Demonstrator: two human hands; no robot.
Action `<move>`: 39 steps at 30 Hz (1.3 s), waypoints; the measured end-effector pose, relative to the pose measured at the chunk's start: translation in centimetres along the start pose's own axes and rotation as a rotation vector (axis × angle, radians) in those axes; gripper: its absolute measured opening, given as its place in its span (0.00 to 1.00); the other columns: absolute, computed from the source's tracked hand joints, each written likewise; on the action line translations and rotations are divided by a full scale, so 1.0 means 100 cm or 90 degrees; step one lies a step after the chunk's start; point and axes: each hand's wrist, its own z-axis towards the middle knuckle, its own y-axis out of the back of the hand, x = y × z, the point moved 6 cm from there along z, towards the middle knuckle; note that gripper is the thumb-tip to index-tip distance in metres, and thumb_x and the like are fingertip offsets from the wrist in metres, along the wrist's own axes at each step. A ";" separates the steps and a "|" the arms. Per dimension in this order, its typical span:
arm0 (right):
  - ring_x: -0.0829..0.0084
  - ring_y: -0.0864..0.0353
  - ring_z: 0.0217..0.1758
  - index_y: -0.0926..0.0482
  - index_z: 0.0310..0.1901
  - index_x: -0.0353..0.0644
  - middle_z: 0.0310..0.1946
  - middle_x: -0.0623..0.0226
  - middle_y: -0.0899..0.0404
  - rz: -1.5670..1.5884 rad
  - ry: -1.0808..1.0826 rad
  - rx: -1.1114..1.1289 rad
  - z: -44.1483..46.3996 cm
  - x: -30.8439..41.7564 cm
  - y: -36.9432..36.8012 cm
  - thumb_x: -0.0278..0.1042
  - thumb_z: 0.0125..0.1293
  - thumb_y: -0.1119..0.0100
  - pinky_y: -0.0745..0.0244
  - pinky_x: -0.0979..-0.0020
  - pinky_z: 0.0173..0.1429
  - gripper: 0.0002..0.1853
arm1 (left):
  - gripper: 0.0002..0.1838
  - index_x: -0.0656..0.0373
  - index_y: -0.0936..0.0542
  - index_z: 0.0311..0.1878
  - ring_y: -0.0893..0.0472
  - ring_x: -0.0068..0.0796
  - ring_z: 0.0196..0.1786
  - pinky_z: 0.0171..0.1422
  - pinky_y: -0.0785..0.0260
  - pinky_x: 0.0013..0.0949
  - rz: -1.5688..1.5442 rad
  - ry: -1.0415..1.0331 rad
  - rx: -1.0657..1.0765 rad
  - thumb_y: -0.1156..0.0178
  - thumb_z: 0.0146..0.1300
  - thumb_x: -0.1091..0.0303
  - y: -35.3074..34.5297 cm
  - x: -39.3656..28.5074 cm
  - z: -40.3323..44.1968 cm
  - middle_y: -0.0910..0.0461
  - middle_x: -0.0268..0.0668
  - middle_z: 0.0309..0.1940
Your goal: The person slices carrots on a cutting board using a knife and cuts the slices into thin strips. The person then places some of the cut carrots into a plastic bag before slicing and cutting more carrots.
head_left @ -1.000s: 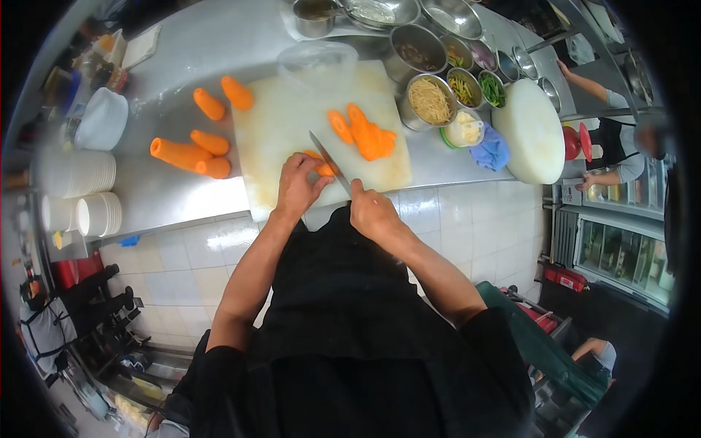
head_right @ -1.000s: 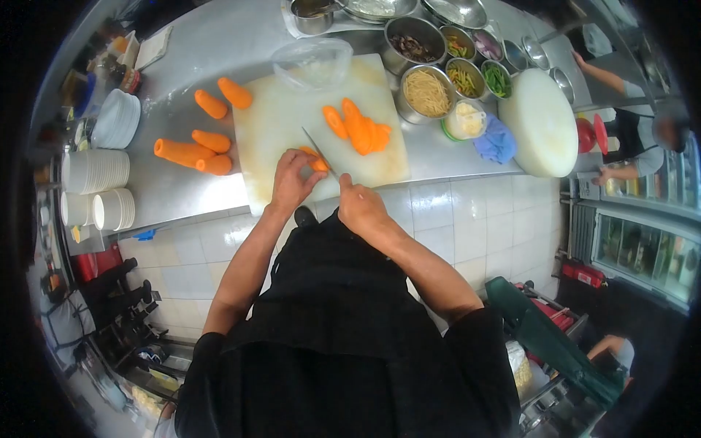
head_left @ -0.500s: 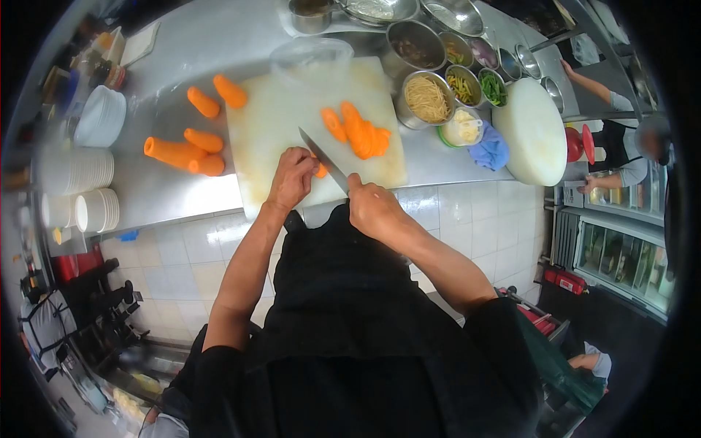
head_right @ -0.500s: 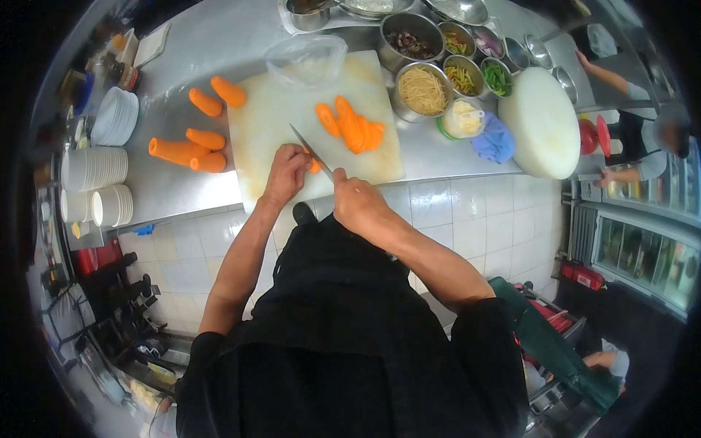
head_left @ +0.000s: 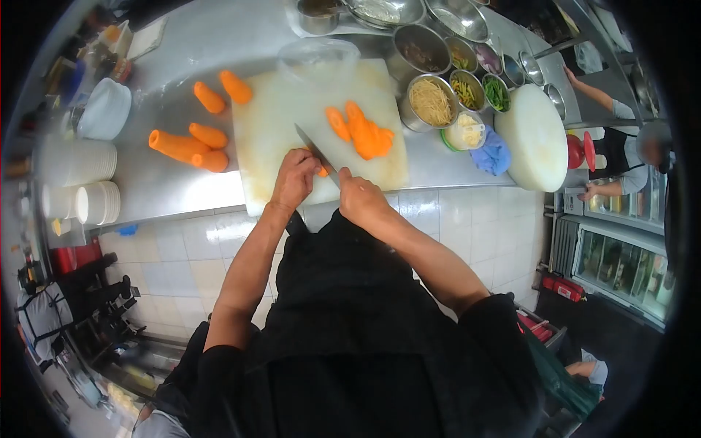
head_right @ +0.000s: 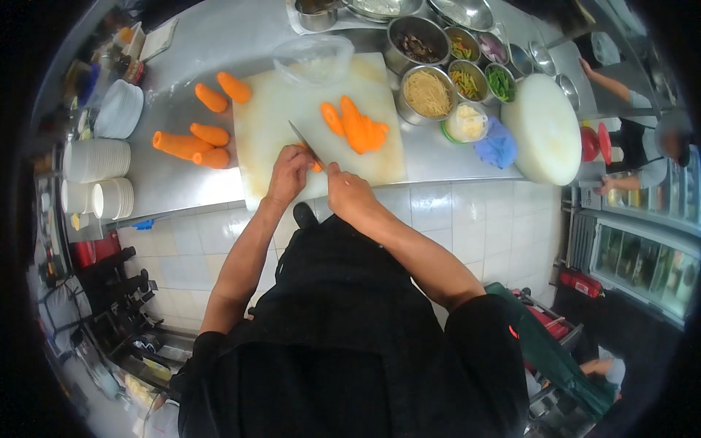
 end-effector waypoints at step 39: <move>0.39 0.17 0.36 0.32 0.48 0.27 0.29 0.38 0.19 -0.036 0.011 -0.030 -0.001 0.010 0.005 0.22 0.60 0.50 0.21 0.47 0.42 0.15 | 0.08 0.62 0.20 0.33 0.20 0.45 0.43 0.49 0.25 0.41 0.048 -0.004 -0.003 0.41 0.53 0.86 0.003 0.001 -0.012 0.20 0.42 0.36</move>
